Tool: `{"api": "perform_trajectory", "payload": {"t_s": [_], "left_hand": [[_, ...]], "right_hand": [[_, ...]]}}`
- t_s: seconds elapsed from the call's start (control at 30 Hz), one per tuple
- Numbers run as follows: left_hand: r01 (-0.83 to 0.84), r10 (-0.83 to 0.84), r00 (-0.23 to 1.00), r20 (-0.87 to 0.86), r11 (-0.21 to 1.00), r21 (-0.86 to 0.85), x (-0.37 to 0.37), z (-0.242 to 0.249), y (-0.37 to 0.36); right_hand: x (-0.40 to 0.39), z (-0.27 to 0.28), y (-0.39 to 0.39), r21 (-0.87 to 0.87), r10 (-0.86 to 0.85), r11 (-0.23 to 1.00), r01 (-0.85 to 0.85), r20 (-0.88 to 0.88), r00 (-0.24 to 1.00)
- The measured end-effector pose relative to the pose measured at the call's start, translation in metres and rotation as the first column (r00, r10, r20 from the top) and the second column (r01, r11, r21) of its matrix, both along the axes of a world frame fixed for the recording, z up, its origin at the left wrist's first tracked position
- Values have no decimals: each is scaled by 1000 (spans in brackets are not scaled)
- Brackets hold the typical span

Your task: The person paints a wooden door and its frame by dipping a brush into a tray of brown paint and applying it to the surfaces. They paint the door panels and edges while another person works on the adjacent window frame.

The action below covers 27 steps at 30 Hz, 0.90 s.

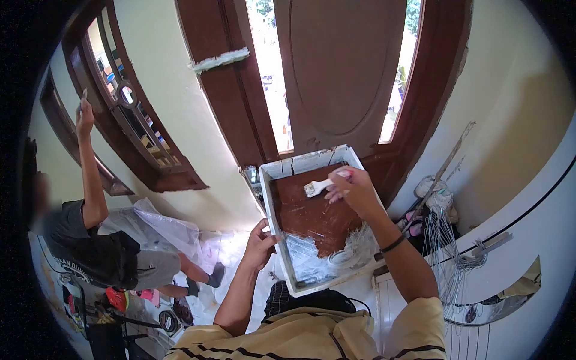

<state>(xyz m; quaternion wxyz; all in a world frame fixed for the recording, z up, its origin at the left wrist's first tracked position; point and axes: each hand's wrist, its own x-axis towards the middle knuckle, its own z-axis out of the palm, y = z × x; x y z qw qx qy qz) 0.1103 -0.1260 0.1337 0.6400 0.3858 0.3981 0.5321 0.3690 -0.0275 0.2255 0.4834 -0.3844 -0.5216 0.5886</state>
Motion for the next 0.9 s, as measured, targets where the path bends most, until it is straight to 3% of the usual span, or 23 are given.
{"api": "perform_trajectory", "payload": {"t_s": [0.13, 0.3, 0.43, 0.73, 0.9], "left_hand": [[21, -20, 999, 44, 999, -32, 0, 19, 8], [162, -162, 986, 35, 987, 14, -23, 35, 41], [234, -234, 972, 3, 972, 7, -37, 44, 58], [332, -332, 943, -1, 943, 14, -56, 35, 80], [367, -367, 930, 28, 930, -5, -61, 32, 89]], "right_hand": [[17, 12, -11, -152, -178, 978, 143, -251, 951], [16, 50, -8, -24, -157, 986, 165, -464, 872], [-14, 92, -4, 19, -310, 928, 371, -513, 801], [-99, 190, 73, 361, -300, 767, 530, -529, 794], [-144, 225, 112, 493, -345, 699, 519, -403, 848]]}}
